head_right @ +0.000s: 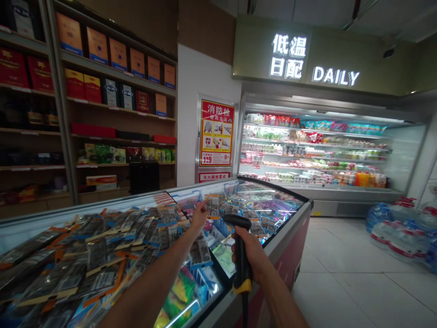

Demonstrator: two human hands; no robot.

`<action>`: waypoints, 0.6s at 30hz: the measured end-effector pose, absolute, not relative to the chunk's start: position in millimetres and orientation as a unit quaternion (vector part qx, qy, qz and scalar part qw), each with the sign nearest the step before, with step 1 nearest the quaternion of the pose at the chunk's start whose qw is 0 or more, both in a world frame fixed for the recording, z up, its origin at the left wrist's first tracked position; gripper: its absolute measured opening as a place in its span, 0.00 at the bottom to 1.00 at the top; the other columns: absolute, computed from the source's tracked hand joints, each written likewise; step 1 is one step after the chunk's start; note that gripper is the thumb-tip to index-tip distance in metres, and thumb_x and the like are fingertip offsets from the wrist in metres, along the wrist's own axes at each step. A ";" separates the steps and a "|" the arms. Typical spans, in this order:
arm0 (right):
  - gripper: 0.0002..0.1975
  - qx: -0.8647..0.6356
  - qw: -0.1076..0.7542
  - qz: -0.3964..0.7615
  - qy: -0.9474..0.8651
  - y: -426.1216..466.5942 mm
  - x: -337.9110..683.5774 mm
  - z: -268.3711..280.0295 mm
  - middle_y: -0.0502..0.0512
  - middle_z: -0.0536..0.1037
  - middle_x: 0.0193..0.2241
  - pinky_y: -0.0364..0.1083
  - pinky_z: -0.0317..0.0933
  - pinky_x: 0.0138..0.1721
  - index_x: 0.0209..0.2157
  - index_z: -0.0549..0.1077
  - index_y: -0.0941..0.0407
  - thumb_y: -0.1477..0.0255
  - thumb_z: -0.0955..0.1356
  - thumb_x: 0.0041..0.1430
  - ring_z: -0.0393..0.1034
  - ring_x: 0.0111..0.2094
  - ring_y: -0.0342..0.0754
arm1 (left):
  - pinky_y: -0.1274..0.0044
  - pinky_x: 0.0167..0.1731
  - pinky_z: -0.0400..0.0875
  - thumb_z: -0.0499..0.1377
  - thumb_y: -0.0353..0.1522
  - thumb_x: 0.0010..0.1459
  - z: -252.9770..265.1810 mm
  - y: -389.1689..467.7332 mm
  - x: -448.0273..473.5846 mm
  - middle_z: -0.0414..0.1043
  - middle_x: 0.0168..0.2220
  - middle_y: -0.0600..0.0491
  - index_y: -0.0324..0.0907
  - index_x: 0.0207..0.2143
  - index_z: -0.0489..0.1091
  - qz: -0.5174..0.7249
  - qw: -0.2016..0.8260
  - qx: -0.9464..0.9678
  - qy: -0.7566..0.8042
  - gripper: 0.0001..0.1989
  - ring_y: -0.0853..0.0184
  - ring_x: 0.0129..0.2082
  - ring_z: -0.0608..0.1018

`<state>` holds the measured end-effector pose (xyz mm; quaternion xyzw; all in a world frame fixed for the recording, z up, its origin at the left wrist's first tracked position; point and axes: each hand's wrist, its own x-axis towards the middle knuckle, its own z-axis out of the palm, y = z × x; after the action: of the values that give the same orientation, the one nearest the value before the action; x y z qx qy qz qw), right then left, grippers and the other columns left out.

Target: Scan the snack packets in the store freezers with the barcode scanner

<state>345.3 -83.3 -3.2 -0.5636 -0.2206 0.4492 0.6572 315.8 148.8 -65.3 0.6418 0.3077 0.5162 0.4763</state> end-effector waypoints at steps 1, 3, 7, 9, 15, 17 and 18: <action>0.13 -0.565 0.660 0.443 -0.220 -83.5 345.4 -1.9 0.45 0.65 0.10 0.38 0.51 0.10 0.25 0.63 0.57 0.60 0.62 0.47 0.59 0.10 0.39 | 0.83 0.24 0.61 0.51 0.18 0.40 -63.7 149.3 312.5 0.59 0.22 0.58 0.42 0.43 0.66 0.510 0.458 0.654 0.319 0.26 0.76 0.21 0.63; 0.13 -0.572 0.662 0.432 -0.220 -84.0 347.7 -0.8 0.46 0.65 0.11 0.38 0.52 0.10 0.25 0.63 0.57 0.61 0.62 0.47 0.59 0.10 0.39 | 0.81 0.29 0.63 0.50 0.18 0.40 -59.7 151.0 302.9 0.62 0.25 0.56 0.42 0.44 0.66 0.499 0.399 0.688 0.344 0.26 0.74 0.24 0.65; 0.13 -0.586 0.660 0.420 -0.213 -83.3 356.1 -4.7 0.46 0.66 0.11 0.38 0.52 0.10 0.25 0.64 0.58 0.61 0.62 0.47 0.60 0.10 0.39 | 0.76 0.40 0.61 0.49 0.17 0.40 -53.9 159.1 275.5 0.66 0.33 0.51 0.39 0.43 0.66 0.479 0.281 0.734 0.391 0.26 0.69 0.34 0.68; 0.13 -0.588 0.661 0.419 -0.207 -82.4 360.1 -7.9 0.46 0.65 0.10 0.38 0.52 0.10 0.25 0.64 0.58 0.61 0.63 0.47 0.60 0.10 0.39 | 0.75 0.41 0.60 0.49 0.17 0.41 -53.5 164.7 261.1 0.66 0.35 0.48 0.37 0.43 0.66 0.449 0.236 0.749 0.425 0.24 0.66 0.37 0.68; 0.13 -0.584 0.675 0.406 -0.194 -85.7 372.5 -11.5 0.46 0.65 0.10 0.37 0.53 0.11 0.24 0.64 0.58 0.62 0.63 0.46 0.60 0.10 0.38 | 0.74 0.41 0.59 0.48 0.23 0.46 -53.1 171.0 230.0 0.64 0.39 0.43 0.36 0.38 0.68 0.325 0.083 0.807 0.486 0.17 0.62 0.40 0.67; 0.12 -0.586 0.678 0.403 -0.184 -89.1 378.5 -11.6 0.46 0.66 0.11 0.38 0.54 0.11 0.25 0.64 0.58 0.62 0.64 0.46 0.60 0.11 0.38 | 0.72 0.39 0.60 0.47 0.24 0.47 -51.3 168.4 227.0 0.63 0.40 0.43 0.37 0.39 0.68 0.305 0.037 0.803 0.510 0.16 0.60 0.41 0.66; 0.12 -0.587 0.680 0.400 -0.181 -90.9 382.0 -12.0 0.46 0.66 0.11 0.38 0.54 0.11 0.24 0.64 0.58 0.62 0.64 0.46 0.60 0.11 0.39 | 0.71 0.39 0.59 0.47 0.25 0.48 -50.1 166.6 227.7 0.62 0.41 0.43 0.38 0.39 0.68 0.301 0.019 0.800 0.518 0.17 0.59 0.42 0.65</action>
<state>382.0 -90.9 -12.0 -0.5874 -0.1805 0.4003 0.6798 227.7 166.6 -50.1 0.8005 0.5181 0.3007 0.0186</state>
